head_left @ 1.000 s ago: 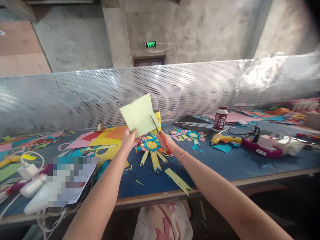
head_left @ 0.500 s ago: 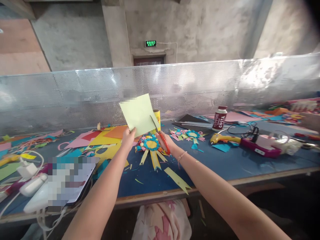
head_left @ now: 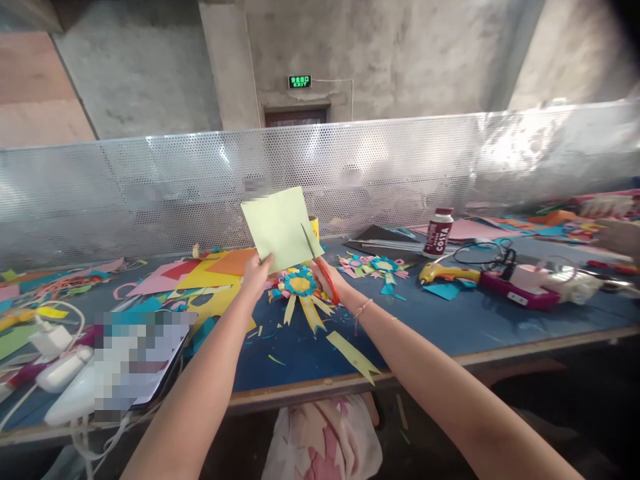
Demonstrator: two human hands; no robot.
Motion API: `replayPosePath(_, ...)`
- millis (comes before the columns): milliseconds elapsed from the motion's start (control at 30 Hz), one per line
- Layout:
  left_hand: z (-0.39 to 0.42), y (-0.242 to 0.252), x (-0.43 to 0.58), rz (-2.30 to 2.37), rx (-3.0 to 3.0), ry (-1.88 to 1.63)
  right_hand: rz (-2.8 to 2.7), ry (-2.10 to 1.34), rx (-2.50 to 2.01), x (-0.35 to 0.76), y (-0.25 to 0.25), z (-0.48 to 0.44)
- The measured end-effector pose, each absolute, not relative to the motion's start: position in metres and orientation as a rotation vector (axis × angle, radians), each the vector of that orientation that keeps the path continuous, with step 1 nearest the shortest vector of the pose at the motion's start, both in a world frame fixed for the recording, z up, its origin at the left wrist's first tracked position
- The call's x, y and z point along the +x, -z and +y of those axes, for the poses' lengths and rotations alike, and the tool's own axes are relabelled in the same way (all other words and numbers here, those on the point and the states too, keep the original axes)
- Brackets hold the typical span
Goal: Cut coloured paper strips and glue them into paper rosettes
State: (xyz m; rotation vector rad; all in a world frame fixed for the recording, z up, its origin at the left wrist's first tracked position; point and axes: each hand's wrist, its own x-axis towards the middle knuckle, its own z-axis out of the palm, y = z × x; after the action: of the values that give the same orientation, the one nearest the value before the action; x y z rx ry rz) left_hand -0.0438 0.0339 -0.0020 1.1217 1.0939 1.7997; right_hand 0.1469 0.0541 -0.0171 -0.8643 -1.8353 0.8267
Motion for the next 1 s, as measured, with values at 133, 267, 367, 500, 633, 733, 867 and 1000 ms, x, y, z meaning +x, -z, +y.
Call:
replayPosePath(133,0.0335,0.0026,-0.0435,1.074,1.141,-1.782,-1.834,-0.863,-0.936,0.1474,0.0150,0.0523)
replayPosePath(267,0.0327,0.0026,-0.0433,1.068,1.158,-1.768,-1.843,-0.814,-0.955,0.1473,0.0143,0.0518)
replayPosePath(367,0.0335,0.0035,-0.0438,1.055,1.159,-1.764,-1.863,-0.740,-0.972,0.1473,0.0146,0.0526)
replayPosePath(500,0.0354,0.0050,-0.0447,1.049,1.176,-1.786,-1.904,-0.606,-0.979,0.1469,0.0161,0.0565)
replayPosePath(633,0.0347,0.0044,-0.0439,1.044,1.189,-1.792,-1.926,-0.512,-1.006,0.1465,0.0165,0.0594)
replayPosePath(733,0.0329,0.0029,-0.0427,1.083,1.188,-1.772,-1.924,-0.508,-1.026,0.1465,0.0150,0.0587)
replayPosePath(867,0.0332,0.0026,-0.0433,1.078,1.179,-1.776,-1.914,-0.557,-1.021,0.1458,0.0129,0.0565)
replayPosePath(1000,0.0337,0.0027,-0.0436,1.076,1.174,-1.767,-1.840,-0.687,-0.999,0.1443,0.0163,0.0576)
